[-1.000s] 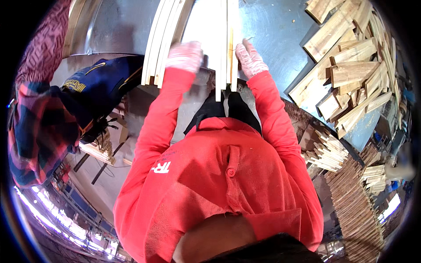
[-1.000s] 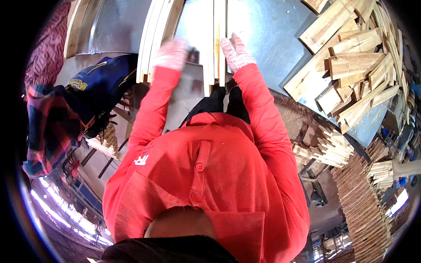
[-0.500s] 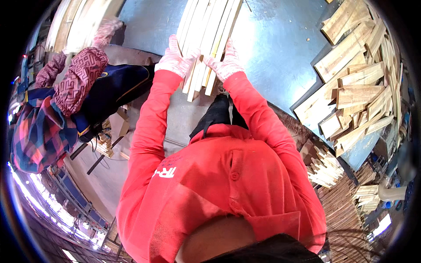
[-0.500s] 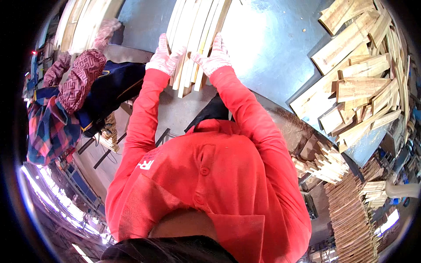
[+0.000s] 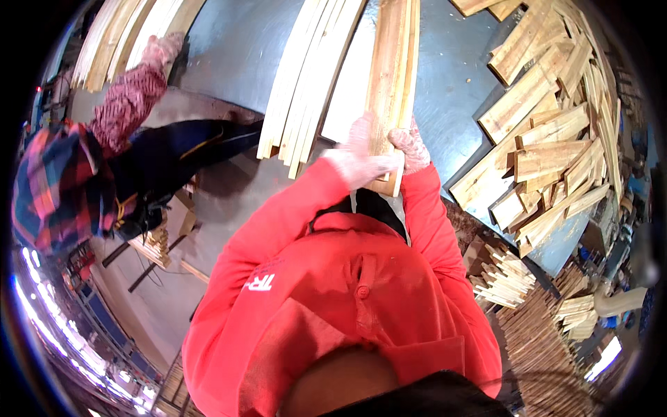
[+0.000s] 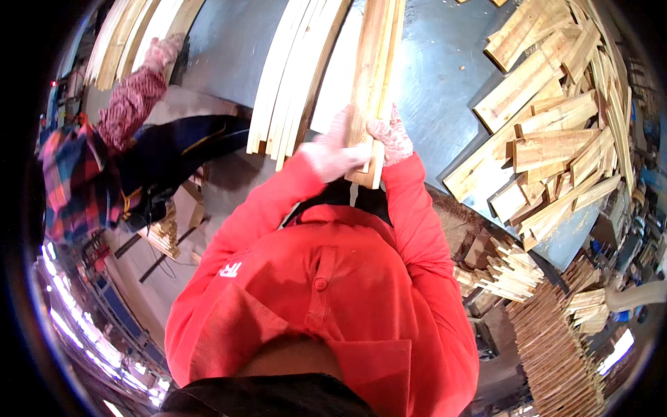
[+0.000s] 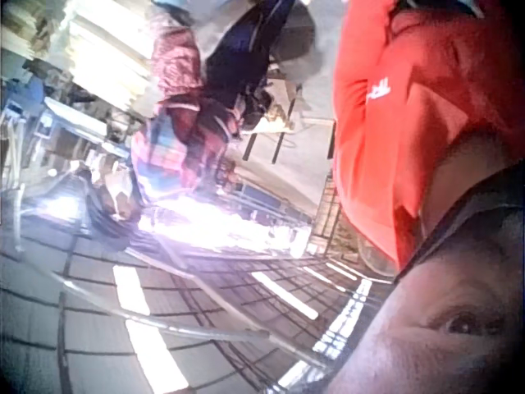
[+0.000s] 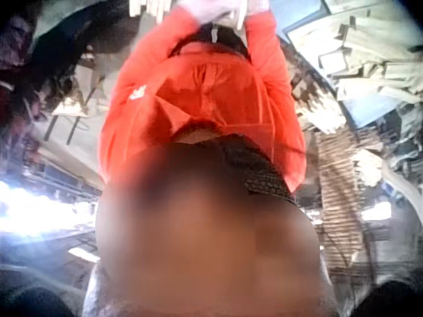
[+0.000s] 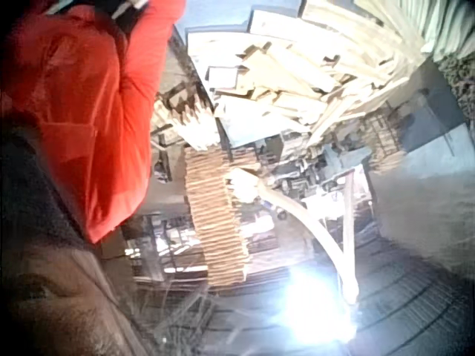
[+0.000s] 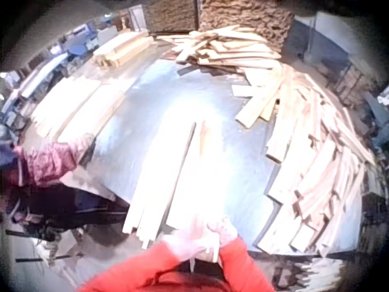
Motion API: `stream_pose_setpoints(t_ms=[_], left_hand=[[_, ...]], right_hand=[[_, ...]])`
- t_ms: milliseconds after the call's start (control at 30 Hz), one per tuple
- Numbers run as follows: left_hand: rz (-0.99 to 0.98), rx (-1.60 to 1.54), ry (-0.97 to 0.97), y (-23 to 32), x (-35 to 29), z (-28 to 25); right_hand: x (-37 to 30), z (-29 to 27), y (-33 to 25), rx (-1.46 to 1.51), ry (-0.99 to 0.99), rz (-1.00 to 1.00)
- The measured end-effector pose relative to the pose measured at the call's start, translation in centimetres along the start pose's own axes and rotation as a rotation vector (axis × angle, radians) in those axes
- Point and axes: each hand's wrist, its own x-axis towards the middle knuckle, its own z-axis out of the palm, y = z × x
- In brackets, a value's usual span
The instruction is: The person sorts wooden planks on a metal table, picking them up from a disorganized pile and arranging them into neat stacks. The person handles the wood by hand, repeatedly lifting and placing pieces to create organized piles.
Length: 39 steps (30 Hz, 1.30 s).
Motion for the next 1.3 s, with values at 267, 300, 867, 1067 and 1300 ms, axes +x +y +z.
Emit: stream_pose_setpoints(t_ms=[267, 300, 867, 1067, 1300], left_hand=[[-0.063, -0.268, -0.233, -1.9, -0.9, -0.8], [-0.018, -0.674, -0.300, -2.8, -3.0, -1.6], [0.145, -0.599, 0.144, -9.4, -16.0, -4.4], [0.074, -0.421, 0.137, -6.0, -14.4, -5.0], [0.115, 0.042, 0.109, -3.7, -9.2, -5.0]], right_hand=[[-0.5, -1.5, -2.8, 0.095, -0.036, 0.040], [-0.1, -1.3, -2.3, 0.072, 0.017, 0.018], [6.7, 3.7, 6.8, -0.385, 0.245, 0.060], [-1.7, -4.6, -5.7, -0.561, 0.001, -0.122], [-14.5, -6.3, -34.1, -1.861, 0.033, 0.022]])
